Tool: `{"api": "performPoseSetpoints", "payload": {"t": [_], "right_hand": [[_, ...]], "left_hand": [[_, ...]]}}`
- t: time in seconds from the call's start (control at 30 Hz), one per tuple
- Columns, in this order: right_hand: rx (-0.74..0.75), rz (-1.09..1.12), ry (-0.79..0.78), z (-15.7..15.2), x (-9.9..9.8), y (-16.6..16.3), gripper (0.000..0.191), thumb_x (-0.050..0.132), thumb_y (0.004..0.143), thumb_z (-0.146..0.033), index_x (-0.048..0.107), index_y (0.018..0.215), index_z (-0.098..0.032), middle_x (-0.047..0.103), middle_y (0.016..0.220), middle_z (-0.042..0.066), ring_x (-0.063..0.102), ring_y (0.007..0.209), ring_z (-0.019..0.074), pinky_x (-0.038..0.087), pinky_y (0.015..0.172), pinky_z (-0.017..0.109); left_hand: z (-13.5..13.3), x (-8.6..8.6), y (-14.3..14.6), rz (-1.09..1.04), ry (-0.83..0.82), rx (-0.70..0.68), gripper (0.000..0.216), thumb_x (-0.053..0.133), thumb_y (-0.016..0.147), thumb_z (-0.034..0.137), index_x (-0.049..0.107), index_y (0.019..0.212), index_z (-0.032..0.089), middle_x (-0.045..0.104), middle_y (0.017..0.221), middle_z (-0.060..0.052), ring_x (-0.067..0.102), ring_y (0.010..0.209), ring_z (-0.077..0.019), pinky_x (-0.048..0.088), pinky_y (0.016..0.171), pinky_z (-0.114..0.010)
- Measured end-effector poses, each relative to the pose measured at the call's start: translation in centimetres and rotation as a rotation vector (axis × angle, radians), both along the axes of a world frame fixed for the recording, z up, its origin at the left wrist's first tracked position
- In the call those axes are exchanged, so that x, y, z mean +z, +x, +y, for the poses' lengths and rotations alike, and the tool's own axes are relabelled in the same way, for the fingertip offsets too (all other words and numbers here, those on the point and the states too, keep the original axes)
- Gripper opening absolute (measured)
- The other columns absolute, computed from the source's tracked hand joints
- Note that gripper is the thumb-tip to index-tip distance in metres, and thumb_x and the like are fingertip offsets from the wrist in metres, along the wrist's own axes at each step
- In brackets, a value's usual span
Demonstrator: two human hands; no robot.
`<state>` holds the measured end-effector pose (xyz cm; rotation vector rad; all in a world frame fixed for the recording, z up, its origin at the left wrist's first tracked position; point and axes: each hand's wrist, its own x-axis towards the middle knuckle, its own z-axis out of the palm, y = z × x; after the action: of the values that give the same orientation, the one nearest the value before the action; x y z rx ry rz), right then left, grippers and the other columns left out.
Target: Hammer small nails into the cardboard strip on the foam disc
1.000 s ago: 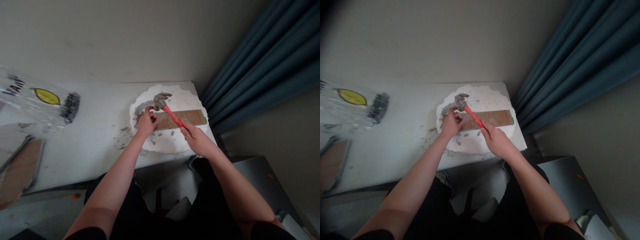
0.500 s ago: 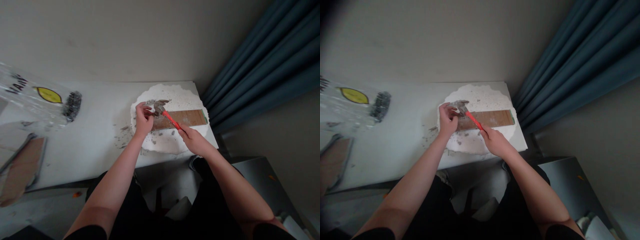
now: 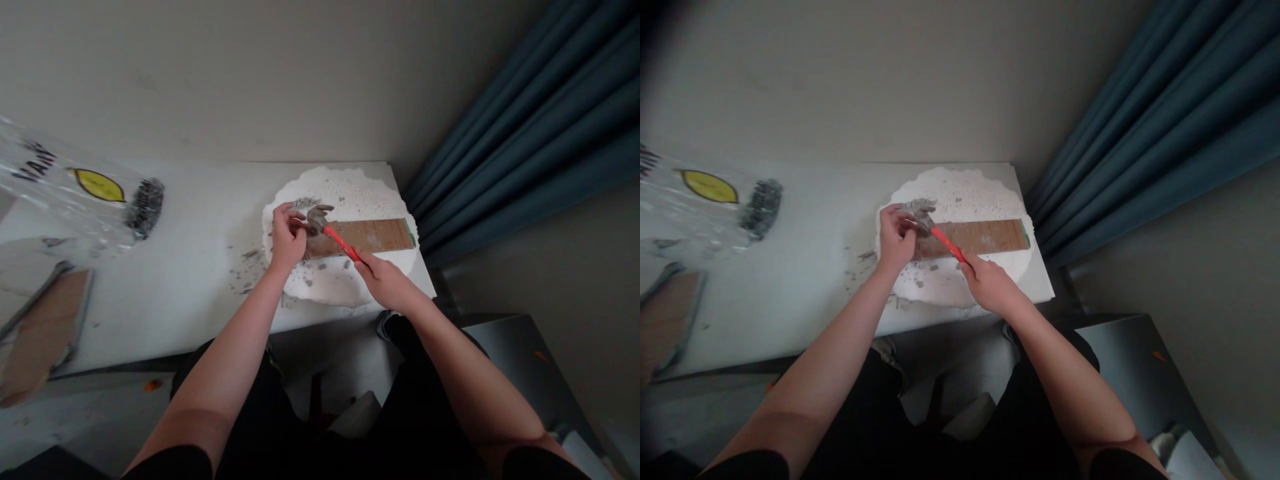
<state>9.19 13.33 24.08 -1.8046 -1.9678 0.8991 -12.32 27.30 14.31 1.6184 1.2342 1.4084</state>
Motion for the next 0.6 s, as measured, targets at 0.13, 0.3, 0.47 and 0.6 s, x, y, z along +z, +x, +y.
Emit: {"api": "performPoseSetpoints", "payload": {"t": [0.13,0.3,0.47,0.6], "right_hand": [[0.000,0.009,0.019,-0.1,0.0,-0.2,0.047,0.040,0.107,-0.043,0.055,0.148,-0.027,0.071,0.133,0.011,0.067,0.119,0.0312,0.052,0.098,0.044],[-0.022,-0.005,0.006,0.2,-0.2,-0.1,0.047,0.039,0.106,-0.041,0.057,0.146,-0.024,0.071,0.131,0.013,0.067,0.119,0.0312,0.051,0.100,0.044],[-0.054,0.079,0.082,1.1,0.6,1.3,0.049,0.039,0.106,-0.043,0.057,0.146,-0.022,0.072,0.124,0.012,0.069,0.108,0.0281,0.054,0.093,0.043],[-0.129,0.109,0.103,2.2,0.1,3.5,0.051,0.040,0.104,-0.044,0.058,0.144,-0.018,0.074,0.104,0.012,0.070,0.092,0.0258,0.056,0.083,0.040]], "left_hand": [[0.0,0.0,0.0,0.017,-0.007,0.013,0.059,0.054,0.074,0.003,0.041,0.126,0.028,0.063,0.100,-0.001,0.062,0.077,-0.0123,0.050,0.066,-0.026],[0.1,0.2,-0.2,0.031,0.026,0.019,0.059,0.052,0.074,0.003,0.041,0.126,0.028,0.063,0.098,-0.001,0.061,0.074,-0.0126,0.050,0.067,-0.027],[1.0,0.9,-2.2,0.007,0.055,0.136,0.052,0.054,0.080,0.008,0.041,0.126,0.027,0.064,0.097,-0.001,0.060,0.074,-0.0126,0.050,0.068,-0.027],[2.2,0.8,-5.8,-0.008,0.048,0.270,0.048,0.056,0.082,0.012,0.041,0.124,0.027,0.063,0.091,0.000,0.059,0.071,-0.0129,0.050,0.068,-0.027]]}}
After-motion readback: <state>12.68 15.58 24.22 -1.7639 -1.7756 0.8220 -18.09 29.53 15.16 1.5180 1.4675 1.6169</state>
